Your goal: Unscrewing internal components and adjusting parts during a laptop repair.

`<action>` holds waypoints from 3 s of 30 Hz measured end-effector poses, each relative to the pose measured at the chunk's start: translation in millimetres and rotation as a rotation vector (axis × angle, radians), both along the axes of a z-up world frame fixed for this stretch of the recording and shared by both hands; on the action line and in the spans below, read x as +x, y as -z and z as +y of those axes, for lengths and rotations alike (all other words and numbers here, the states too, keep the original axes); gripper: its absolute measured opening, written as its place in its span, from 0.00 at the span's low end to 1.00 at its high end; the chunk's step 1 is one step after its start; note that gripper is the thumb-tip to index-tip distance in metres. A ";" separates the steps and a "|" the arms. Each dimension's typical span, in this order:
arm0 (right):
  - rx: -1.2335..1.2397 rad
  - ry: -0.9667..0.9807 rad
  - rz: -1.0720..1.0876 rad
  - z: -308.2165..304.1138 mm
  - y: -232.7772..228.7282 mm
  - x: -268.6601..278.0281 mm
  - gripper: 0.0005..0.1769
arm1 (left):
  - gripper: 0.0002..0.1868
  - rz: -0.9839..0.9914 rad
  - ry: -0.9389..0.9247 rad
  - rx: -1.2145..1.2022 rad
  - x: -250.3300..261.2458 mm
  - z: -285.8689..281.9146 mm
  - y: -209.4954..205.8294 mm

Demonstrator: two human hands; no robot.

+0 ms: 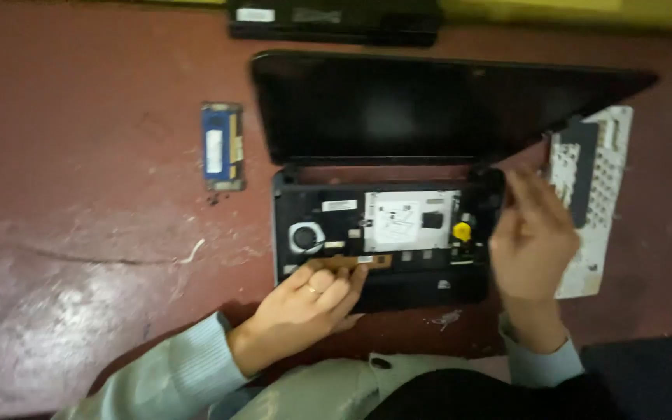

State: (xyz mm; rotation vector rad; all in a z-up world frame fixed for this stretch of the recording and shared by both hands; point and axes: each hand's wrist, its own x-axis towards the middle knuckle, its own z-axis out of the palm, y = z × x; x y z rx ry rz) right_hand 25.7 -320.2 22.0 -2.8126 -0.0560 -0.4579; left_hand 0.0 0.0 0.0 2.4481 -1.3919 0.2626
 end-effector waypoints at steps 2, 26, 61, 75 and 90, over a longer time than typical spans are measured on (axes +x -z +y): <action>0.005 -0.002 0.021 1.5 9.0 -6.4 0.27 | 0.32 0.009 0.010 0.006 -2.4 -1.6 4.5; 0.086 -0.043 0.616 -15.9 -47.7 68.2 0.10 | 0.22 -0.016 -0.062 0.048 1.7 -17.4 -9.4; 0.444 0.477 1.373 17.1 -83.9 142.8 0.34 | 0.19 -0.056 -0.103 0.004 3.3 -18.9 -6.0; 0.373 0.502 1.264 4.9 -67.9 126.6 0.24 | 0.29 -0.061 -0.049 0.093 5.1 -11.1 -8.3; 0.729 0.279 1.163 -49.8 -38.0 93.7 0.27 | 0.22 -0.134 0.086 -0.176 4.0 -71.9 3.9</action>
